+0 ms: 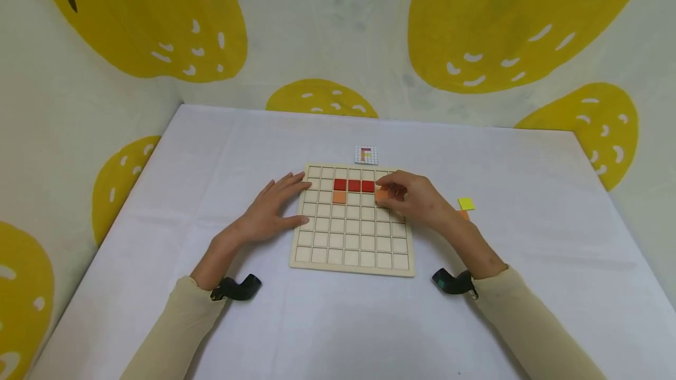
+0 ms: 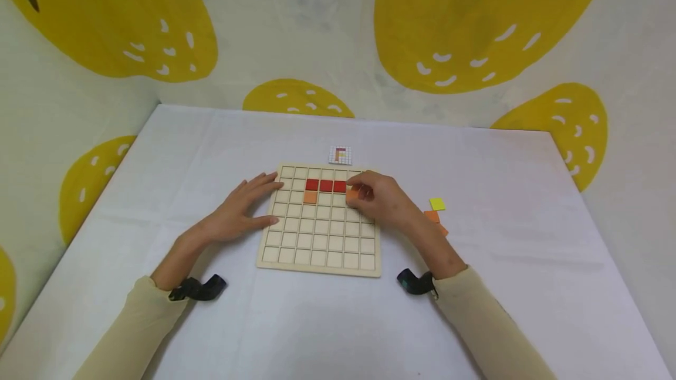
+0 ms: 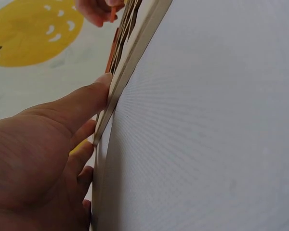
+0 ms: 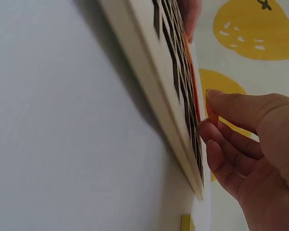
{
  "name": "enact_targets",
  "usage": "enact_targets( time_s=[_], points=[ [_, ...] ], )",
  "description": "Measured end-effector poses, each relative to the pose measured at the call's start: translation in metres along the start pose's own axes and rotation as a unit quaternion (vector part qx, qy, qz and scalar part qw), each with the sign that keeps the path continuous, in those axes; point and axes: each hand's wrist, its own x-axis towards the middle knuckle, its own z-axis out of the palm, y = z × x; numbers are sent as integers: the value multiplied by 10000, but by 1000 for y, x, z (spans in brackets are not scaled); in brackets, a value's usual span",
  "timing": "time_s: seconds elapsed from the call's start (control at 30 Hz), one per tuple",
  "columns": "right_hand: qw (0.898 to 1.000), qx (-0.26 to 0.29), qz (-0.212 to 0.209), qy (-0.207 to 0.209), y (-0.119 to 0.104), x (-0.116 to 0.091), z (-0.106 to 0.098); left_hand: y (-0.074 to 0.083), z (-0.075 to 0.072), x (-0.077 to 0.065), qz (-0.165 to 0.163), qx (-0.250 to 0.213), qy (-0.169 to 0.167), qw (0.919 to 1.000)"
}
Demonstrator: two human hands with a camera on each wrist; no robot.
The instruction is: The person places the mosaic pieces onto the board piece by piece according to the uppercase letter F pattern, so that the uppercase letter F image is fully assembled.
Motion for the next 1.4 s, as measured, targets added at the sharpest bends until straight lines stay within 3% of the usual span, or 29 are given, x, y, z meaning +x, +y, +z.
enact_targets(
  time_s=[0.67, 0.9, 1.4],
  points=[
    [9982, 193, -122, -558, -37, 9, 33, 3, 0, -1, 38, 37, 34, 10000],
    [9974, 132, -372, -604, -42, 13, 44, 2, 1, 0, 48, 40, 25, 10000],
    [9971, -183, -502, -547, -45, 15, 53, 3, 0, -1, 26, -6, 37, 10000]
  ],
)
